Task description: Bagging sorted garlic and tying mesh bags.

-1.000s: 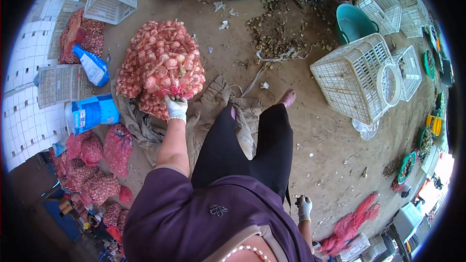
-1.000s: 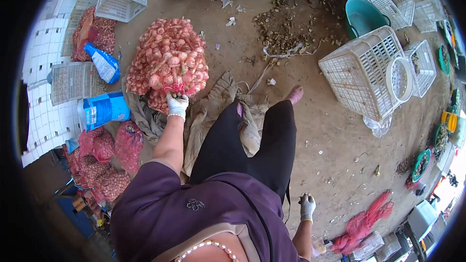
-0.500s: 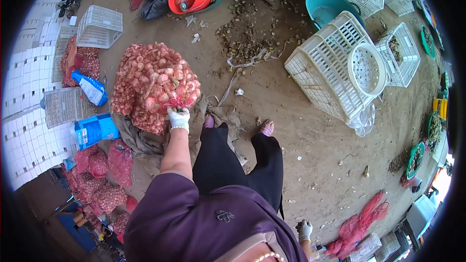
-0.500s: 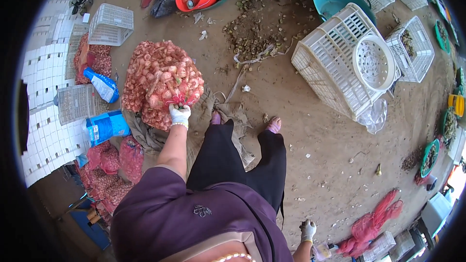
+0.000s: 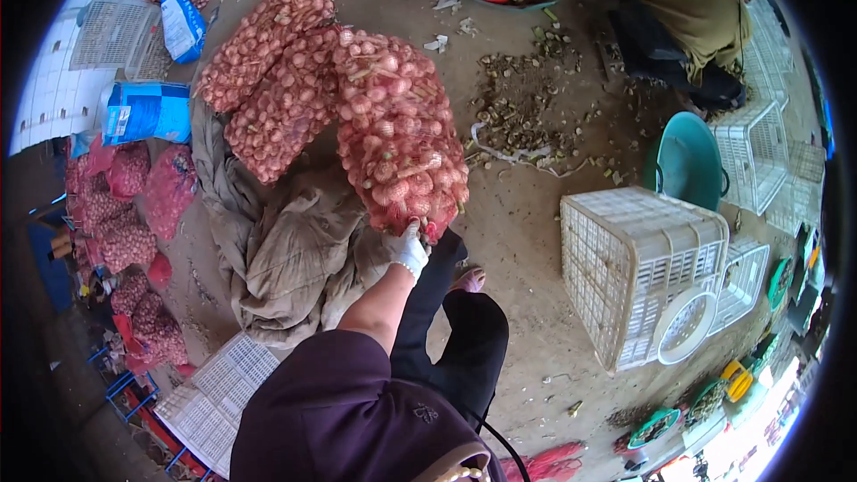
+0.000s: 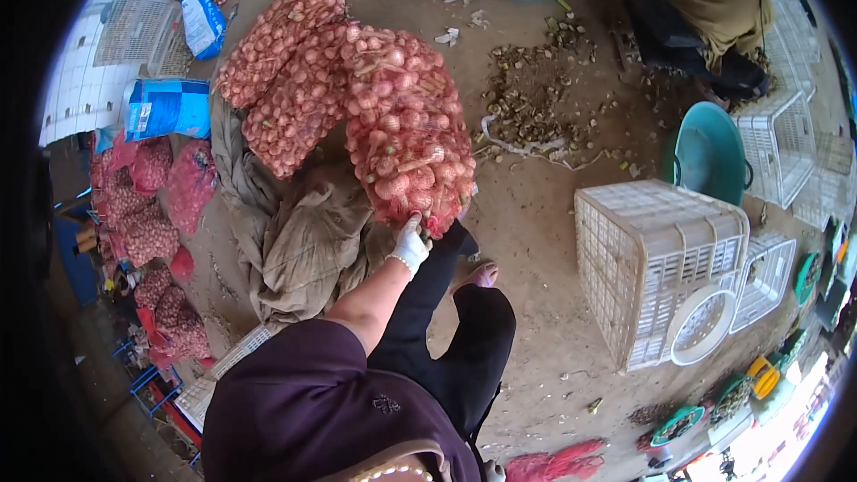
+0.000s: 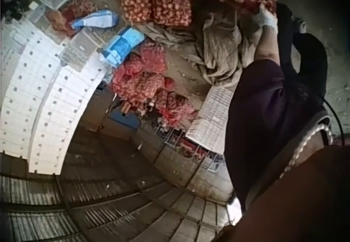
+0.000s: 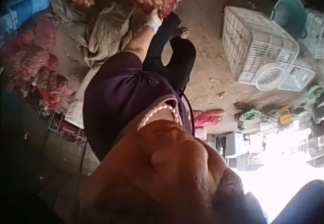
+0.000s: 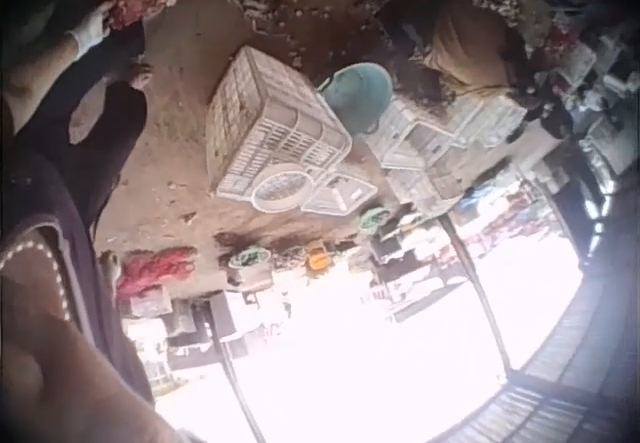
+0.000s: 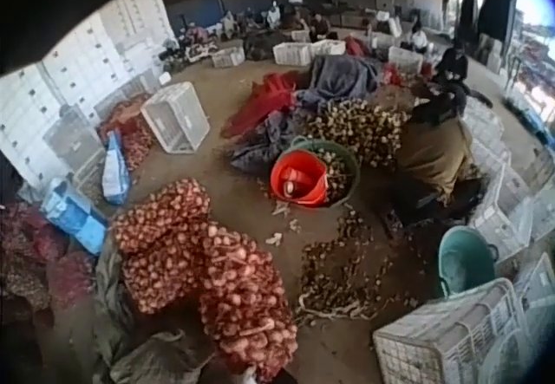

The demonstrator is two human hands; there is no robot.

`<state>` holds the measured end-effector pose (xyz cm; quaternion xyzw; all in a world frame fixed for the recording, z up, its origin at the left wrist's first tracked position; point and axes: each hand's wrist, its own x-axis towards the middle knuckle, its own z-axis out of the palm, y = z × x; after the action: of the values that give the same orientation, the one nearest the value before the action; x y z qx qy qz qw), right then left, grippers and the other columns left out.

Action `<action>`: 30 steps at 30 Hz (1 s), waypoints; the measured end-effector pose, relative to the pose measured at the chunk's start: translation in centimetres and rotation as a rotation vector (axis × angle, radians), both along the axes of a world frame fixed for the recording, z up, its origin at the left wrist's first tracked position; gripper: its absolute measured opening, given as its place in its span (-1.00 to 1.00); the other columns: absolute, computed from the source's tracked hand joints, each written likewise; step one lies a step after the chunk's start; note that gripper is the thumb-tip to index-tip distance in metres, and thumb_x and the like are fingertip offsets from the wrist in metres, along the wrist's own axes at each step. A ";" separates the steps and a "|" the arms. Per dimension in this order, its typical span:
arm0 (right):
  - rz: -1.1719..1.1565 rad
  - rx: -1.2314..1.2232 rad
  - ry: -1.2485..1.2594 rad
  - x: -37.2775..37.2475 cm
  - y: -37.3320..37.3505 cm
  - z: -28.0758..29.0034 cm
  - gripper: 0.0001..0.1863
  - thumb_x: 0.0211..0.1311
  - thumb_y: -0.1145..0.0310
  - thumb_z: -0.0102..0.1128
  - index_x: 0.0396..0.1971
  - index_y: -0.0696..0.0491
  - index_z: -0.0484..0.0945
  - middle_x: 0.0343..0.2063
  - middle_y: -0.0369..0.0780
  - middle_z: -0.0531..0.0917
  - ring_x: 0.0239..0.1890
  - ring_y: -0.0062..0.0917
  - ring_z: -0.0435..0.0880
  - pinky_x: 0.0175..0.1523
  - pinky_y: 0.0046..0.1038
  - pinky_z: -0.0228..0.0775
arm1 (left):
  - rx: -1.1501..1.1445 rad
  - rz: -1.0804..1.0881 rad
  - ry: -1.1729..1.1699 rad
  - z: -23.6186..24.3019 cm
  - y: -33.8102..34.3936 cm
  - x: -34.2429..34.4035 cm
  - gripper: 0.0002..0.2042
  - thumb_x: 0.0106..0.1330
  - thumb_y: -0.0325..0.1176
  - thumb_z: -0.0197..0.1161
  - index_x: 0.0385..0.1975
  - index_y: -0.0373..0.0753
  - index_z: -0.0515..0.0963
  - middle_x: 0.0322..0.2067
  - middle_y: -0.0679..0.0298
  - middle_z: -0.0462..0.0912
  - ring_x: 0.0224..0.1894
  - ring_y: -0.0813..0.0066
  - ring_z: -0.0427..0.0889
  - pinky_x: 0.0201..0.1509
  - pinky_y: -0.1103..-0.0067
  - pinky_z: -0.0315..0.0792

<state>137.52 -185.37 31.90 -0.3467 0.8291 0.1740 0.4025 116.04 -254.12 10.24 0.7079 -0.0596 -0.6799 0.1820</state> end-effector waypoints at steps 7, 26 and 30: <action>-0.634 -0.045 -0.219 -12.6 1.7 3.2 -0.79 -0.04 0.18 0.11 -0.42 -0.04 0.44 -0.55 -0.19 0.52 -0.51 -0.44 0.51 -0.48 -0.42 0.37 | 0.028 0.231 -0.003 -0.8 1.2 1.6 -0.81 -0.03 -0.14 0.23 -0.52 0.11 0.32 -0.57 0.55 0.24 -0.61 0.64 0.27 -0.48 0.55 0.13; -1.831 -0.404 -0.089 -29.1 8.4 -3.4 -0.79 0.15 0.21 -0.03 -0.48 0.05 0.42 -0.65 -0.31 0.53 -0.72 -0.60 0.50 -0.68 -0.61 0.19 | -0.321 0.410 0.410 6.5 7.5 -2.3 -0.69 0.07 -0.13 0.18 -0.67 -0.03 0.18 -0.73 0.42 0.36 -0.67 0.56 0.38 -0.70 0.60 0.24; -1.934 -0.439 -0.059 -25.0 13.8 -2.4 -0.78 0.15 0.21 -0.02 -0.51 0.05 0.39 -0.66 -0.29 0.53 -0.75 -0.59 0.48 -0.68 -0.61 0.20 | -0.231 0.457 0.364 7.5 15.3 -1.0 -0.76 0.06 -0.13 0.18 -0.59 -0.02 0.24 -0.73 0.48 0.34 -0.68 0.61 0.35 -0.68 0.63 0.23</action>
<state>112.52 -171.61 29.48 0.4081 0.7586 -0.3956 0.3185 115.04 -238.82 17.70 0.5442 0.0576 -0.7258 0.4168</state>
